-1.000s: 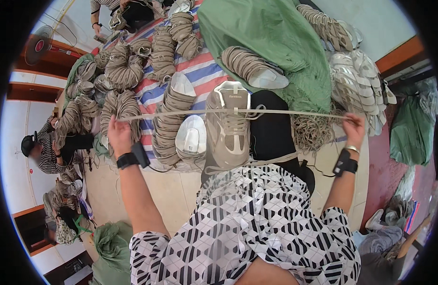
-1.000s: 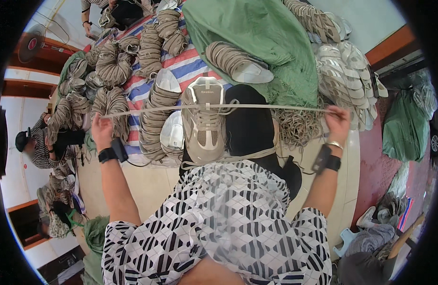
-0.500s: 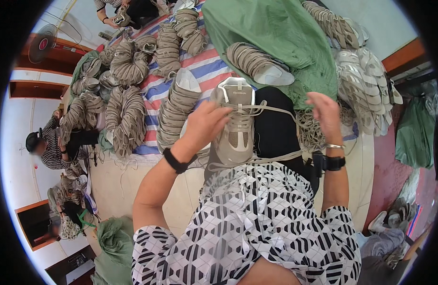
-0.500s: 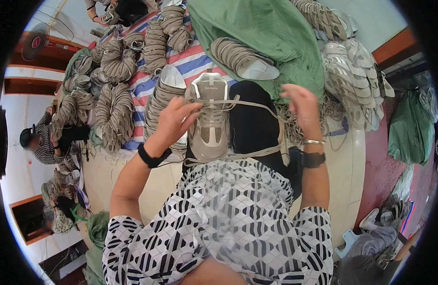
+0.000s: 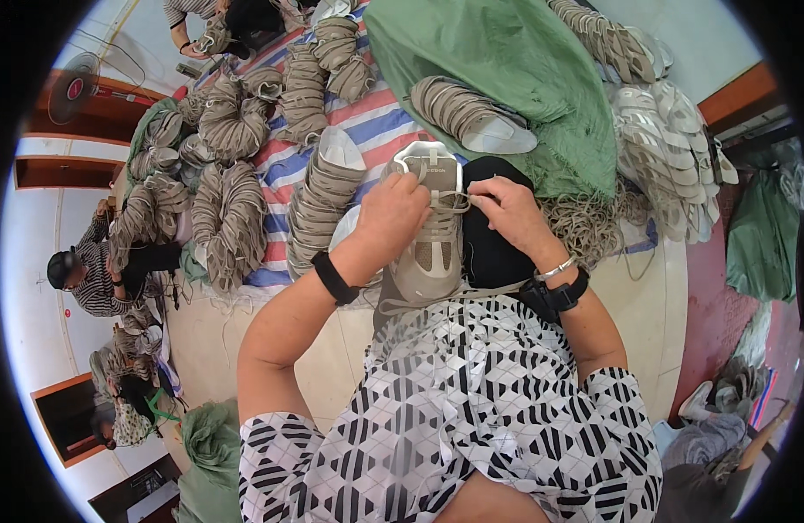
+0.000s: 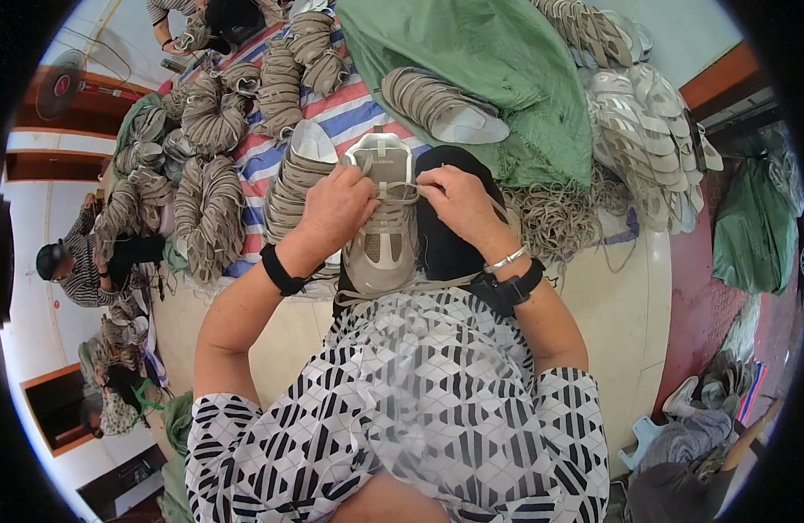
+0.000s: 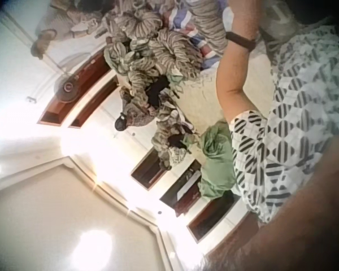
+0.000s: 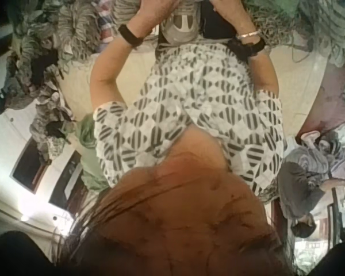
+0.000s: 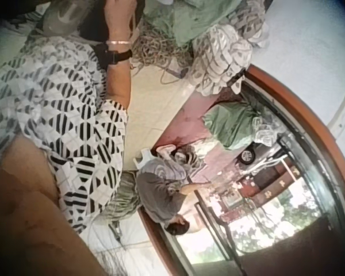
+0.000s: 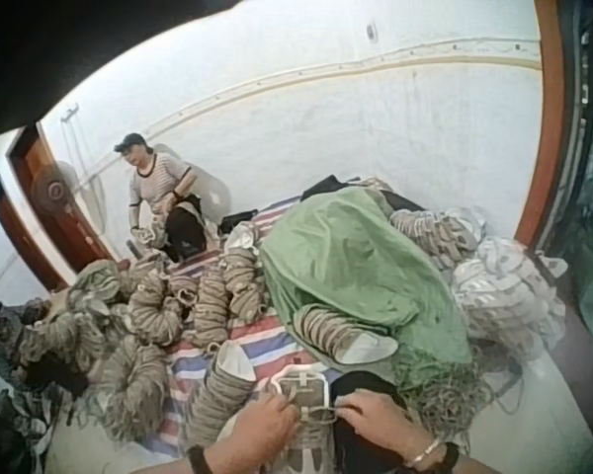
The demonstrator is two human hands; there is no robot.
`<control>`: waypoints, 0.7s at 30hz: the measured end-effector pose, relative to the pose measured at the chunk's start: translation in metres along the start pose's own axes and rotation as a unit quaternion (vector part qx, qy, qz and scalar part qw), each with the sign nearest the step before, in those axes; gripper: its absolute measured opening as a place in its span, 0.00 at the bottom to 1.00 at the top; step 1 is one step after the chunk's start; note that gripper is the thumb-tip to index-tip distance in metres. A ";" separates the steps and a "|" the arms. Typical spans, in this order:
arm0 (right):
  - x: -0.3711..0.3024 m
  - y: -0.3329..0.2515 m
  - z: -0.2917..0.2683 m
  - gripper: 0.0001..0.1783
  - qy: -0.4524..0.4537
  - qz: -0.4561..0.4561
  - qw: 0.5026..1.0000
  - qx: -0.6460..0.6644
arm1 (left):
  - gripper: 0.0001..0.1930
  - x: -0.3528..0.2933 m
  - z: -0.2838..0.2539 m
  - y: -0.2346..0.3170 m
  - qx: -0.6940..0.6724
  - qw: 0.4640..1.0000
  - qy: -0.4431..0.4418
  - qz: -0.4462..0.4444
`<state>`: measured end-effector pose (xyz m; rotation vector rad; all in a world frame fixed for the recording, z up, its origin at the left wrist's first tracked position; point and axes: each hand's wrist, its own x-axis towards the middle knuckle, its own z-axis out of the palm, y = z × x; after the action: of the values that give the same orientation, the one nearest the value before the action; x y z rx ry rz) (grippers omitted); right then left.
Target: The person sits on the floor and laces a beige sneaker held in their lap. They thread the laces through the eyelets and pull them tight, repeating the process for the entire length of the shoe.
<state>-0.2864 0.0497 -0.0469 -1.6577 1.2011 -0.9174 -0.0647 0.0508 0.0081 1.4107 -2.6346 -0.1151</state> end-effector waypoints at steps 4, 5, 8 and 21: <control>0.000 -0.004 -0.005 0.09 -0.022 0.030 0.999 0.027 | 0.07 0.000 -0.022 -0.004 0.027 0.996 -0.079 0.017; -0.001 -0.006 -0.007 0.09 -0.035 0.064 0.996 0.055 | 0.06 -0.003 -0.024 -0.008 0.061 0.995 -0.075 0.023; 0.003 -0.003 -0.012 0.10 -0.068 0.073 0.994 0.047 | 0.06 -0.005 -0.026 -0.013 0.123 0.990 -0.056 0.043; 0.008 -0.001 -0.007 0.11 -0.106 0.041 0.993 -0.021 | 0.09 -0.011 0.075 -0.019 -0.259 0.907 0.305 -0.128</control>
<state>-0.2901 0.0409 -0.0432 -1.6808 1.1402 -0.6505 -0.0557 0.0493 -0.0694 1.3118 -1.7383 -0.3160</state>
